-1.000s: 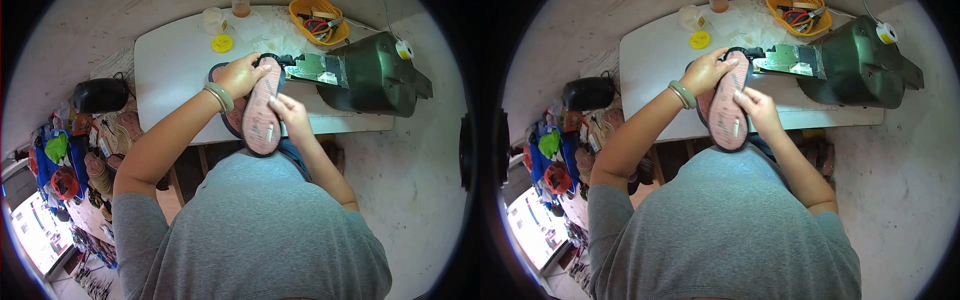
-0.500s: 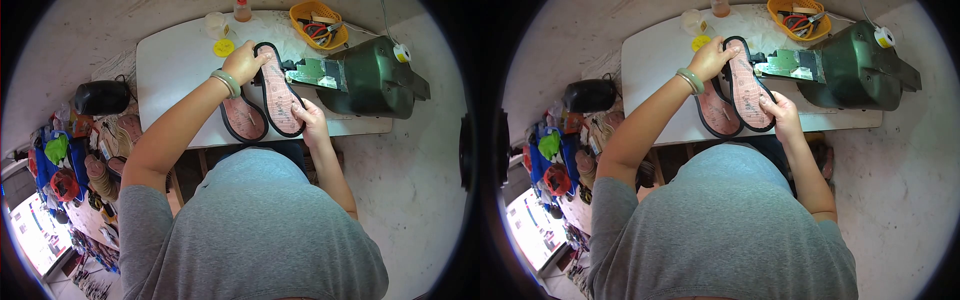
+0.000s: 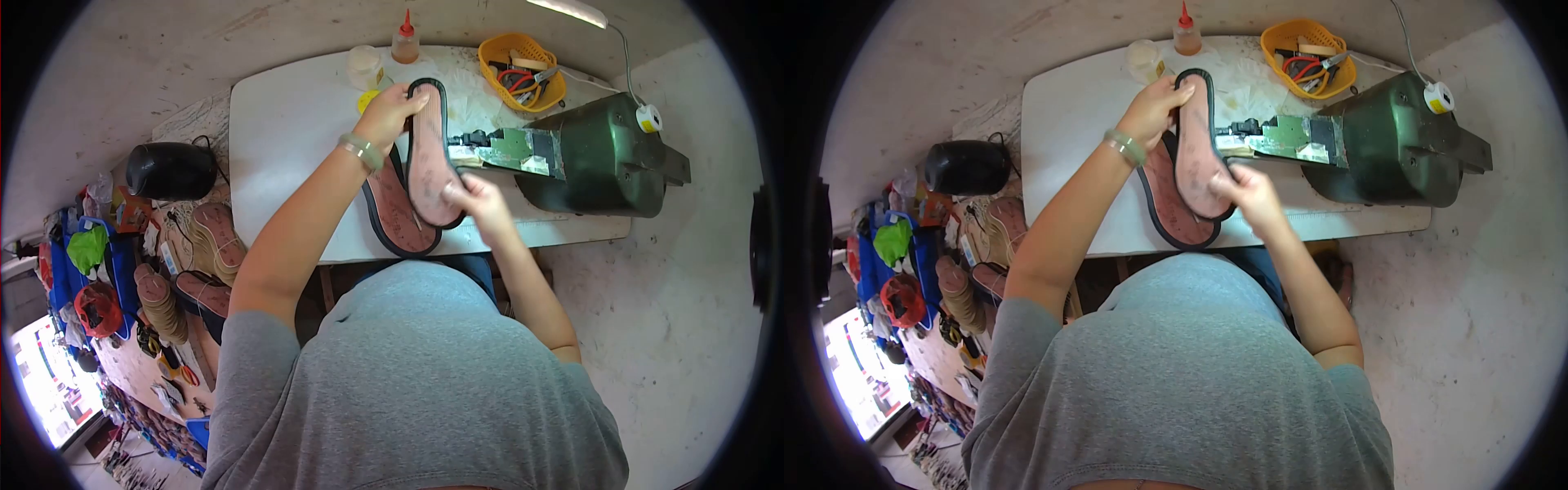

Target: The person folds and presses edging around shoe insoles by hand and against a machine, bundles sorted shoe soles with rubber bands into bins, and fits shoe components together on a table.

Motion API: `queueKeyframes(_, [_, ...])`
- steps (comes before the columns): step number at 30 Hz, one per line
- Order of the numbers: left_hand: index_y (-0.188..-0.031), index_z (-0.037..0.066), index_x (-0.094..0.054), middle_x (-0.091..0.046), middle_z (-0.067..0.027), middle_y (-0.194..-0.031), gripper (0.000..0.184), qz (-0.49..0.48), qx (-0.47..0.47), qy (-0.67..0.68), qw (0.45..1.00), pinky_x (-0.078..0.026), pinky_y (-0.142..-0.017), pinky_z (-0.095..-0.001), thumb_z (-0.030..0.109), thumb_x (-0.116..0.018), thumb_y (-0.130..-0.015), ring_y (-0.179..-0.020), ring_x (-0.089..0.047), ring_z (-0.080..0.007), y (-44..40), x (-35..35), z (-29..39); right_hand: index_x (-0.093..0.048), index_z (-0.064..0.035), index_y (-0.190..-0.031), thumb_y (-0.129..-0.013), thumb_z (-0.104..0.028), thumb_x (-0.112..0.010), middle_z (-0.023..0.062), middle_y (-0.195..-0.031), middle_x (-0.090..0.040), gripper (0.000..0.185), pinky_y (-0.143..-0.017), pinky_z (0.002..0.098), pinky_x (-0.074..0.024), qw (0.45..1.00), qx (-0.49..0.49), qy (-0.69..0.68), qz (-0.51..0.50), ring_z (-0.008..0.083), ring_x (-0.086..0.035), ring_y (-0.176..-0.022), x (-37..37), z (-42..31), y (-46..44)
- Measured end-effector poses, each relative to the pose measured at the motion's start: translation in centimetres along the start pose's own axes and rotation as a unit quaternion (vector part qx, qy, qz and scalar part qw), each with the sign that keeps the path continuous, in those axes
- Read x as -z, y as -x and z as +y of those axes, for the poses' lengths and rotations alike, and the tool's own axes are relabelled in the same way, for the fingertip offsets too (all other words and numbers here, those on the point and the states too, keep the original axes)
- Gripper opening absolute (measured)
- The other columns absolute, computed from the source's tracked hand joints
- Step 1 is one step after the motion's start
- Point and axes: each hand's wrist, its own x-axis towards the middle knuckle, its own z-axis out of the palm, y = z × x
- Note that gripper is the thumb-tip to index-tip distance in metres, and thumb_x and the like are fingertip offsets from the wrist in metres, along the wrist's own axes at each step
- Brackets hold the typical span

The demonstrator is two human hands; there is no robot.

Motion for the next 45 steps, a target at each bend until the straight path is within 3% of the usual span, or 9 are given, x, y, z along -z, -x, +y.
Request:
queueKeyframes(3, [-0.107, 0.001, -0.062, -0.065, -0.0016, -0.094, 0.017, -0.050, -0.009, 0.067, 0.996, -0.046, -0.071, -0.0181, 0.009, -0.061, -0.092, -0.081, -0.057, -0.0069, 6.1, -0.6, 4.6, -0.067, 0.0018, -0.109, -0.090, -0.010, -0.063, 0.0047, -0.094, -0.069, 0.022, -0.073, 0.0190, -0.0468, 1.000, 0.012, -0.007, -0.018, 0.0080, -0.059, -0.079, -2.1, -1.0, 0.5])
queueKeyframes(5, [-0.108, 0.002, -0.063, -0.065, -0.0019, -0.094, 0.017, 0.006, -0.063, 0.005, 0.998, -0.047, -0.072, -0.0184, 0.003, -0.061, -0.091, -0.081, -0.058, -0.0086, 9.2, -1.3, 7.2, -0.068, 0.0012, -0.107, -0.089, -0.011, -0.066, 0.0036, -0.092, -0.068, 0.022, -0.071, 0.0190, -0.0465, 0.999, 0.020, -0.015, -0.033, 0.0077, -0.058, -0.077, -3.4, -2.2, 0.9])
queueKeyframes(10, [-0.109, 0.004, -0.063, -0.065, -0.0016, -0.094, 0.020, 0.002, -0.123, -0.063, 0.990, -0.046, -0.069, -0.0182, -0.001, -0.062, -0.090, -0.077, -0.057, -0.0084, 15.0, 0.7, 8.2, -0.067, 0.0007, -0.107, -0.092, -0.012, -0.060, 0.0063, -0.090, -0.067, 0.021, -0.072, 0.0185, -0.0457, 0.993, 0.098, -0.064, 0.017, 0.0109, -0.061, -0.080, -6.3, -7.9, 1.8])
queueKeyframes(15, [-0.106, 0.004, -0.066, -0.065, -0.0014, -0.093, 0.020, 0.005, -0.199, -0.106, 0.974, -0.046, -0.069, -0.0186, -0.003, -0.063, -0.088, -0.076, -0.055, -0.0084, 17.4, 1.6, 8.4, -0.068, -0.0009, -0.105, -0.089, -0.011, -0.065, 0.0056, -0.086, -0.067, 0.019, -0.069, 0.0200, -0.0469, 0.983, 0.087, -0.151, -0.057, 0.0108, -0.062, -0.075, -9.9, -11.2, 1.9])
queueKeyframes(26, [-0.108, 0.003, -0.065, -0.066, -0.0020, -0.095, 0.020, 0.107, -0.138, -0.116, 0.978, -0.047, -0.075, -0.0182, -0.002, -0.063, -0.089, -0.080, -0.056, -0.0077, 22.3, 2.1, 7.6, -0.065, -0.0012, -0.108, -0.089, -0.003, -0.065, 0.0067, -0.080, -0.066, 0.019, -0.061, 0.0173, -0.0450, 0.982, 0.123, -0.123, -0.076, 0.0101, -0.059, -0.062, -13.9, -9.6, 3.4])
queueKeyframes(31, [-0.110, 0.003, -0.065, -0.066, -0.0019, -0.096, 0.021, 0.108, -0.146, -0.072, 0.981, -0.047, -0.078, -0.0179, -0.001, -0.064, -0.089, -0.083, -0.056, -0.0075, 22.3, 2.0, 6.9, -0.066, -0.0011, -0.107, -0.088, 0.000, -0.064, 0.0047, -0.079, -0.065, 0.019, -0.061, 0.0168, -0.0440, 0.987, 0.110, -0.083, -0.078, 0.0085, -0.057, -0.065, -13.9, -9.8, 3.8])
queueKeyframes(35, [-0.116, 0.003, -0.061, -0.066, -0.0027, -0.099, 0.028, 0.088, -0.141, -0.025, 0.986, -0.048, -0.079, -0.0183, -0.001, -0.064, -0.088, -0.086, -0.057, -0.0078, 22.2, 2.4, 6.3, -0.067, -0.0007, -0.104, -0.088, -0.003, -0.065, 0.0015, -0.077, -0.063, 0.016, -0.061, 0.0166, -0.0412, 0.963, 0.251, 0.095, -0.033, 0.0071, -0.052, -0.067, -14.0, -8.8, 3.0])
queueKeyframes(43, [-0.123, 0.004, -0.055, -0.064, -0.0043, -0.105, 0.036, 0.101, -0.167, -0.032, 0.980, -0.048, -0.081, -0.0194, -0.001, -0.063, -0.088, -0.090, -0.058, -0.0088, 23.2, 2.7, 6.0, -0.067, -0.0001, -0.095, -0.087, -0.009, -0.066, 0.0006, -0.076, -0.060, 0.012, -0.062, 0.0204, -0.0393, 0.954, 0.241, 0.179, -0.011, 0.0095, -0.049, -0.068, -14.7, -8.6, 4.2])
queueKeyframes(45, [-0.120, 0.006, -0.056, -0.064, -0.0056, -0.097, 0.035, 0.171, -0.164, -0.078, 0.968, -0.050, -0.072, -0.0199, 0.004, -0.066, -0.087, -0.081, -0.059, -0.0099, 24.0, 3.8, 6.7, -0.067, -0.0002, -0.093, -0.086, -0.010, -0.066, 0.0011, -0.077, -0.060, 0.012, -0.063, 0.0218, -0.0396, 0.941, 0.266, 0.206, -0.040, 0.0112, -0.049, -0.069, -16.5, -8.9, 3.3])
